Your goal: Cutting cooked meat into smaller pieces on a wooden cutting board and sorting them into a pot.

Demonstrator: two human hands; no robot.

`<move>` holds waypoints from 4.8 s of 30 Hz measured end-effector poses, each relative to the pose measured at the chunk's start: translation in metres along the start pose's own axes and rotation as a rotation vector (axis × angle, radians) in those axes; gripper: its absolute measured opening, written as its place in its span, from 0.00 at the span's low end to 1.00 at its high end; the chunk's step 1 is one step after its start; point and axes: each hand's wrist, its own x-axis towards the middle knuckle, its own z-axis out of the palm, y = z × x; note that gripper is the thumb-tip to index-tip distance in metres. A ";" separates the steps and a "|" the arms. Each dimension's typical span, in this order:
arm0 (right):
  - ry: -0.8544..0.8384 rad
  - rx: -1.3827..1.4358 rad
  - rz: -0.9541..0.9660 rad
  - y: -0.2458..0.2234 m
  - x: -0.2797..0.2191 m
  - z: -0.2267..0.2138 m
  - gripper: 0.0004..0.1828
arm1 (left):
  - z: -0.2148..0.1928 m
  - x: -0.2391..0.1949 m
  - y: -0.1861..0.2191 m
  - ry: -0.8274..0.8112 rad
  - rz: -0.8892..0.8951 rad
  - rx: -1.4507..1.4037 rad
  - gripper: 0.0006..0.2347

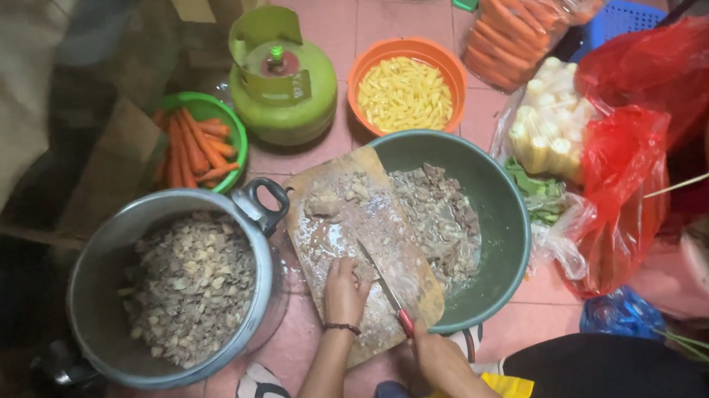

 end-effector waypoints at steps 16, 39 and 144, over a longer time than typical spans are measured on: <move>-0.053 -0.001 -0.022 0.002 0.010 0.012 0.13 | 0.000 -0.020 -0.006 0.004 0.018 -0.102 0.16; -0.022 -0.030 0.061 0.005 -0.001 0.001 0.13 | 0.001 -0.006 0.006 -0.011 -0.104 0.050 0.19; 0.107 0.234 0.127 -0.025 -0.010 0.002 0.17 | 0.010 -0.009 -0.005 0.066 -0.009 0.097 0.12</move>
